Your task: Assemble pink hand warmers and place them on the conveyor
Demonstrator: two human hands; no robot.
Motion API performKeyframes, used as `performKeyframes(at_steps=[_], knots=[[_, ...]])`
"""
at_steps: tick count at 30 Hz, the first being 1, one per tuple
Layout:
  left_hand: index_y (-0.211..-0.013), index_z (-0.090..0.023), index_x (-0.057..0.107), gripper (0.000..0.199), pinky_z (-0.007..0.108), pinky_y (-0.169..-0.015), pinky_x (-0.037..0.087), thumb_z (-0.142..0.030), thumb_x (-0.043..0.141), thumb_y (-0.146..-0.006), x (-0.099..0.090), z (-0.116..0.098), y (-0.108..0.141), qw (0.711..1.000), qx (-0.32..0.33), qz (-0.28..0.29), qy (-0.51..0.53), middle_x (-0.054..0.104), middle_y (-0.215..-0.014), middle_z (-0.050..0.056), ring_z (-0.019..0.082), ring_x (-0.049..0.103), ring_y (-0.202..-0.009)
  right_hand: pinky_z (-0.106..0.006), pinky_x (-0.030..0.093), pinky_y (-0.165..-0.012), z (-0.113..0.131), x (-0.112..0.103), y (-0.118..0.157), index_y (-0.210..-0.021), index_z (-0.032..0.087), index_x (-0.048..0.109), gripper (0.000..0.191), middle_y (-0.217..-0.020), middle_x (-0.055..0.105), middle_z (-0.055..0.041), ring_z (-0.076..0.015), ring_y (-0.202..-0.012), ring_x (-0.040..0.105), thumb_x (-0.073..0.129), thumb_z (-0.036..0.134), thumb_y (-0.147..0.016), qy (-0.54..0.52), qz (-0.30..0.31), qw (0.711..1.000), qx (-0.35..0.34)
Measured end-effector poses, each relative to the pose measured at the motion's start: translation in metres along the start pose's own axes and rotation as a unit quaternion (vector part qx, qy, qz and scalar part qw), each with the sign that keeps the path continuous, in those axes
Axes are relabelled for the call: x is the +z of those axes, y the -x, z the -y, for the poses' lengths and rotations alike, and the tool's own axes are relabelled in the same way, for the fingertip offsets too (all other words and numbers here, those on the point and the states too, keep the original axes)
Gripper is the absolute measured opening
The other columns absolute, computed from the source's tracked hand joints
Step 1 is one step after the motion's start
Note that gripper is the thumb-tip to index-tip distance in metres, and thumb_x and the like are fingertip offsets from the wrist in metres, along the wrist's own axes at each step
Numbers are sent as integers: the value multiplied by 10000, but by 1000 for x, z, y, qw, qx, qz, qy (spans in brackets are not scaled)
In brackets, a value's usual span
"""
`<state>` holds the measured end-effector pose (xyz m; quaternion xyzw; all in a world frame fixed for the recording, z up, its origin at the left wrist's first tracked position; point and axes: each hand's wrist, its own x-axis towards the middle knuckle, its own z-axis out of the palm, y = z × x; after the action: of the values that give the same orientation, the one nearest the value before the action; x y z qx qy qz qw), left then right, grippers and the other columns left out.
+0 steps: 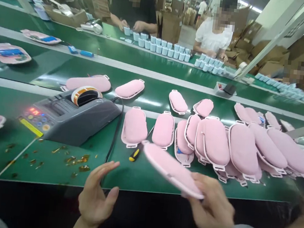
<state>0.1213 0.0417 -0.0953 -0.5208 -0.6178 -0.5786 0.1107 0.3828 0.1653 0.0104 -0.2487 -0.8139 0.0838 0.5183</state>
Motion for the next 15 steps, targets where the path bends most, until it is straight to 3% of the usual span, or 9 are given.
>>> performKeyframes(at_steps=[3, 5, 7, 9, 10, 13, 15], knots=[[-1488, -240, 550, 536, 457, -912, 636, -247, 677, -968, 2, 18, -1, 998, 8, 33, -60, 810, -1076, 66, 288, 760, -1045, -318, 654, -724, -7, -21, -60, -1266, 215, 737, 390, -933, 827, -37, -211, -749, 786, 847, 158, -895, 204, 4, 977, -66], [-1339, -197, 641, 359, 391, -886, 611, -260, 675, -988, 4, 21, -5, 994, 34, 68, -78, 813, -1051, 63, 254, 759, -997, -302, 627, -739, -22, -19, -107, -1264, 185, 741, 314, -916, 828, -51, -206, -764, 785, 798, 250, -963, 299, 26, 948, -108], [-1241, -170, 680, 239, 351, -872, 586, -229, 643, -1013, 3, 20, -8, 990, 68, 90, -80, 813, -1027, 63, 226, 757, -969, -326, 609, -761, -40, 1, -154, -1256, 169, 745, 281, -1001, 831, -99, -245, -892, 797, 660, 352, -1060, 377, 128, 915, -71], [-1204, -156, 693, 196, 329, -868, 570, -185, 608, -1030, 1, 19, -10, 988, 92, 96, -77, 811, -994, 58, 208, 752, -952, -361, 603, -834, -53, 37, -193, -1343, 177, 699, 342, -1165, 804, -145, -283, -1090, 771, 526, 367, -1118, 429, 298, 853, 11], [-1192, -154, 698, 187, 321, -869, 567, -173, 600, -1033, 0, 19, -11, 989, 95, 91, -70, 808, -979, 55, 203, 749, -945, -375, 604, -850, -58, 60, -209, -1348, 180, 693, 343, -1194, 791, -154, -292, -1123, 758, 524, 369, -1117, 431, 349, 832, 22], [-1182, -142, 702, 198, 296, -873, 567, -146, 562, -1042, -2, 22, -10, 992, 90, 68, -53, 803, -963, 57, 187, 741, -929, -398, 627, -879, -63, 137, -234, -1247, 167, 708, 301, -1129, 768, -106, -243, -1026, 752, 634, 399, -1070, 411, 445, 796, 8], [-1186, -132, 700, 219, 274, -866, 569, -118, 540, -1037, -2, 26, -10, 993, 89, 59, -46, 802, -957, 59, 173, 741, -916, -413, 633, -926, -65, 184, -237, -1259, 172, 684, 328, -1216, 722, -89, -212, -1045, 723, 676, 424, -1049, 393, 489, 779, 1]])
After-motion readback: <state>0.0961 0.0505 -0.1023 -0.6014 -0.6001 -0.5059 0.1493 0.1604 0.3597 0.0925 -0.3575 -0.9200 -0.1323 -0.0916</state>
